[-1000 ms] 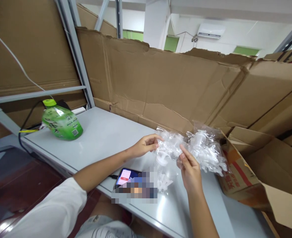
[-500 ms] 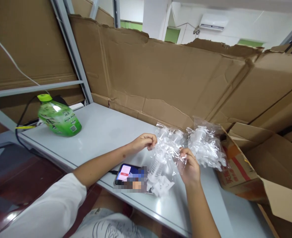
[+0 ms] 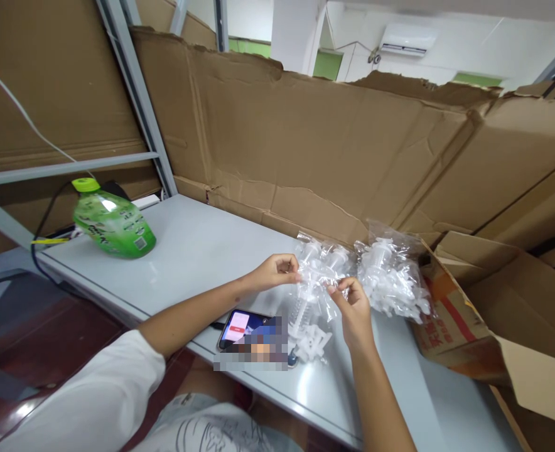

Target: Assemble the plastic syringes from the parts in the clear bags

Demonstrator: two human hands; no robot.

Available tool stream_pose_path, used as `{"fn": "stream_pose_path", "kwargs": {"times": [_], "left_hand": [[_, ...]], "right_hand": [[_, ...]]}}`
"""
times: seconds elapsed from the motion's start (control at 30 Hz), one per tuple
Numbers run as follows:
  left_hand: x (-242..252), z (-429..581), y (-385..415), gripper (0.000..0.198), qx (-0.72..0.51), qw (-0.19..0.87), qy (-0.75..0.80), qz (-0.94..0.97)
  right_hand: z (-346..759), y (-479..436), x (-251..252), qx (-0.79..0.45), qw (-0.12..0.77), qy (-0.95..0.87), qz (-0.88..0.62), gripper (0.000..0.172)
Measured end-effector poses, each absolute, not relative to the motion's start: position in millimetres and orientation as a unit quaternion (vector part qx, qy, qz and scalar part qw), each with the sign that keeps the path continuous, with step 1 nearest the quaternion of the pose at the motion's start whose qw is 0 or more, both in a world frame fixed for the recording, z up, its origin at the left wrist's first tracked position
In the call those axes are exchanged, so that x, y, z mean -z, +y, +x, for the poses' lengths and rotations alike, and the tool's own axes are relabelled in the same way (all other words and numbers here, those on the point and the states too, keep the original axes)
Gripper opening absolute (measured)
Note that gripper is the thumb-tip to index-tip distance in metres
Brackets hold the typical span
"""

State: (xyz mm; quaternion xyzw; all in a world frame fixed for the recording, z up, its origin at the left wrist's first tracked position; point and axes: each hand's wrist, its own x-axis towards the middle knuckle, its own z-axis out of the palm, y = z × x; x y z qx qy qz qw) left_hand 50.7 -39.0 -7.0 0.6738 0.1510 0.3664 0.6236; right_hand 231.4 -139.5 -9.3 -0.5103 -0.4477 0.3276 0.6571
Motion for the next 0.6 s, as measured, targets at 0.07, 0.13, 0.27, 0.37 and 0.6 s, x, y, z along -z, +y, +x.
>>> {"fn": "stream_pose_path", "kwargs": {"times": [0.07, 0.13, 0.27, 0.37, 0.6], "left_hand": [[9.0, 51.5, -41.4, 0.031, -0.376, 0.607, 0.15, 0.684], [11.5, 52.6, -43.0, 0.036, -0.378, 0.605, 0.145, 0.686], [15.0, 54.4, -46.8, 0.058, -0.394, 0.624, 0.167, 0.654], [14.6, 54.9, -51.9, 0.072, -0.342, 0.689, 0.184, 0.612], [21.8, 61.1, -58.6, 0.056, -0.279, 0.745, 0.126, 0.592]], "right_hand": [[231.9, -138.8, 9.0, -0.334, 0.658, -0.449, -0.504, 0.025], [231.9, -138.5, 7.9, -0.352, 0.666, -0.441, -0.487, 0.026], [229.3, -139.0, 5.0, -0.371, 0.688, -0.421, -0.46, 0.026], [226.5, -140.3, 3.5, -0.366, 0.706, -0.409, -0.448, 0.027], [220.0, -142.1, 2.8, -0.303, 0.747, -0.388, -0.446, 0.028]]}}
